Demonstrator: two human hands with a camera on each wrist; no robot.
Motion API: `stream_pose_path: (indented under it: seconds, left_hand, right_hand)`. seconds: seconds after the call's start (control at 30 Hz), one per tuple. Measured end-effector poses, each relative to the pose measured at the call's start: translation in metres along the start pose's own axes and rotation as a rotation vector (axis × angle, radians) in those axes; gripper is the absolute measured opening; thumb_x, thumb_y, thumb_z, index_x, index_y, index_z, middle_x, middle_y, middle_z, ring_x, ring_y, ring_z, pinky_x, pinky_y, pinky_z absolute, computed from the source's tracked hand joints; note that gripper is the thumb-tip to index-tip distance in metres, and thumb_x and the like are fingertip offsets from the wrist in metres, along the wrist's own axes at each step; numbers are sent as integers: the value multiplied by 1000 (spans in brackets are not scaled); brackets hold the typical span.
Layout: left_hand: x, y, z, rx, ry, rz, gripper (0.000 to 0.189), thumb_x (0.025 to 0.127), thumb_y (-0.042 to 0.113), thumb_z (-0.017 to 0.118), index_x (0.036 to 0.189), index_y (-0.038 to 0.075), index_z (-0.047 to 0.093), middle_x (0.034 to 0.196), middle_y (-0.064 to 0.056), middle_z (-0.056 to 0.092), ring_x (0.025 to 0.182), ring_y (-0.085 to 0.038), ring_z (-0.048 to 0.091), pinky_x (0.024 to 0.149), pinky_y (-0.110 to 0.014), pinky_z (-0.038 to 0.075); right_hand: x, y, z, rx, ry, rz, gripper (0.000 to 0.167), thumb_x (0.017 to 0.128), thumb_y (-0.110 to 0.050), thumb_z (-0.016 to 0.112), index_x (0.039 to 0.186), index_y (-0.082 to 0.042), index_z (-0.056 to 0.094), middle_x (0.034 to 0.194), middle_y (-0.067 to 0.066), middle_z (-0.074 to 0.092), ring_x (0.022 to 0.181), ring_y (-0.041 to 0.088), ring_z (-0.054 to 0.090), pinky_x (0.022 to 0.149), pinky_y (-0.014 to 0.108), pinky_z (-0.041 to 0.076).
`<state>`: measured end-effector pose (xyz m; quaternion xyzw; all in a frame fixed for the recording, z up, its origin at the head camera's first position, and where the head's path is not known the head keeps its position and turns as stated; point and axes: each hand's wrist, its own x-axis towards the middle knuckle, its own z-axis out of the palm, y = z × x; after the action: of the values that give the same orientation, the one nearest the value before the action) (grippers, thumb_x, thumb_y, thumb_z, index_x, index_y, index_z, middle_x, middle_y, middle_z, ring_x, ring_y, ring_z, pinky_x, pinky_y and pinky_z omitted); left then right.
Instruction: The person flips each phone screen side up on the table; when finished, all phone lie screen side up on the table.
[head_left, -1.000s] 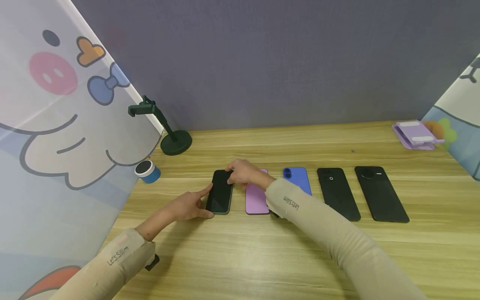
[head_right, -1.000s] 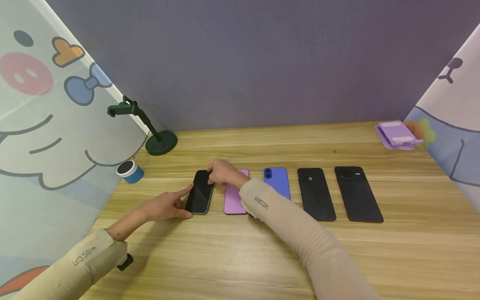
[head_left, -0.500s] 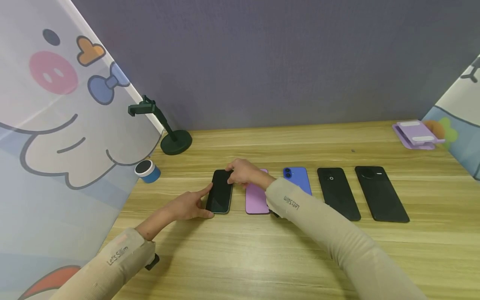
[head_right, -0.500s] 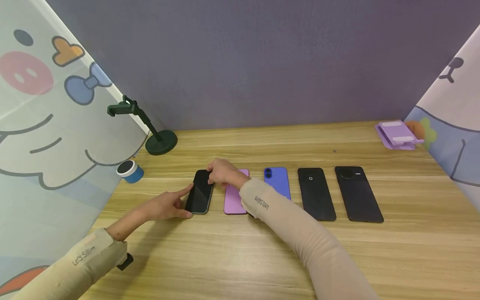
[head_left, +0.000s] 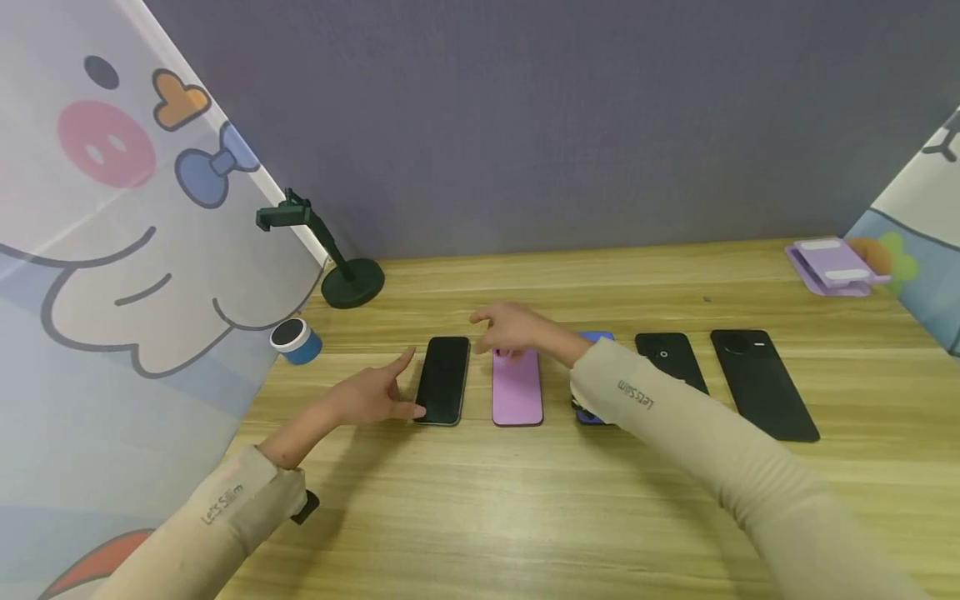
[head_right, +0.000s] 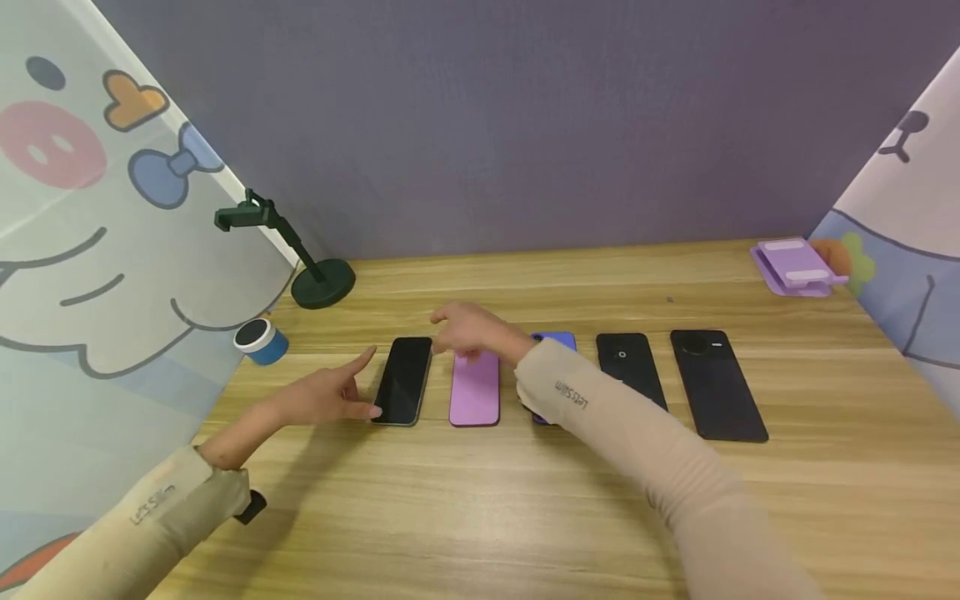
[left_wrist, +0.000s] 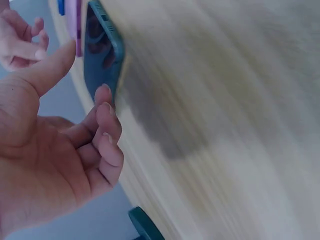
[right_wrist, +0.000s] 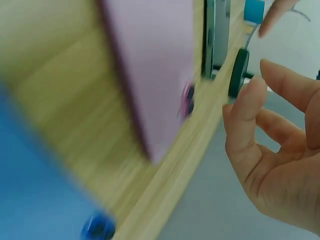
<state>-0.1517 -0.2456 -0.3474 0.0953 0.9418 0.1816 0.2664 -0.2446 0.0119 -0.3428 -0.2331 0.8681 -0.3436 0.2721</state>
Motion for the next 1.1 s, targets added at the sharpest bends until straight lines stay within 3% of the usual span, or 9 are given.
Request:
stream_pose_path:
  seconds: [0.17, 0.33, 0.47, 0.6, 0.73, 1.0, 1.1]
  left_hand:
    - [2, 15, -5, -47, 52, 44, 103, 92, 51, 69, 163, 15, 4, 99, -2, 63, 78, -16, 57, 68, -31, 46]
    - [8, 35, 2, -79, 87, 122, 94, 94, 47, 68, 163, 17, 11, 103, -2, 62, 78, -15, 56, 68, -31, 46]
    - [17, 52, 13, -101, 89, 181, 86, 97, 37, 67, 162, 12, 18, 93, -2, 62, 70, -13, 54, 65, -30, 46]
    - [24, 70, 28, -73, 62, 218, 82, 96, 39, 68, 159, 8, 27, 78, 0, 62, 61, -10, 50, 59, -26, 43]
    - [26, 82, 42, -31, 35, 194, 86, 91, 47, 71, 158, 10, 32, 73, 3, 63, 58, -8, 47, 55, -25, 39]
    - [26, 95, 57, 173, 91, 133, 89, 87, 57, 71, 157, 14, 36, 64, 6, 38, 54, -11, 31, 49, -29, 24]
    - [27, 98, 60, 232, 108, 115, 89, 86, 59, 71, 156, 15, 38, 65, 6, 36, 54, -11, 30, 48, -29, 24]
  right_hand:
    - [-21, 26, -20, 5, 12, 9, 65, 93, -20, 70, 152, -10, 44, 112, 13, 65, 57, 13, 51, 57, 35, 53]
    - [-31, 48, -26, 87, 5, 10, 65, 95, -11, 67, 153, -3, 40, 120, 20, 56, 47, 10, 37, 51, 31, 41]
    - [-33, 56, -26, 111, 20, 9, 65, 94, -6, 66, 152, 1, 38, 129, 26, 55, 43, 7, 32, 48, 26, 37]
    - [-33, 59, -24, 93, 35, 22, 65, 92, -5, 68, 150, 2, 41, 138, 28, 52, 43, 7, 37, 48, 26, 42]
    - [-30, 59, -19, 81, 41, 43, 66, 89, -6, 70, 150, 0, 43, 141, 27, 51, 44, 7, 40, 49, 25, 45]
    - [-26, 60, -13, -33, 74, 39, 68, 87, -9, 72, 149, -3, 46, 137, 24, 54, 46, 10, 48, 48, 26, 49]
    - [-26, 59, -11, -66, 84, 42, 67, 87, -9, 72, 149, -5, 47, 137, 24, 55, 47, 10, 50, 46, 24, 47]
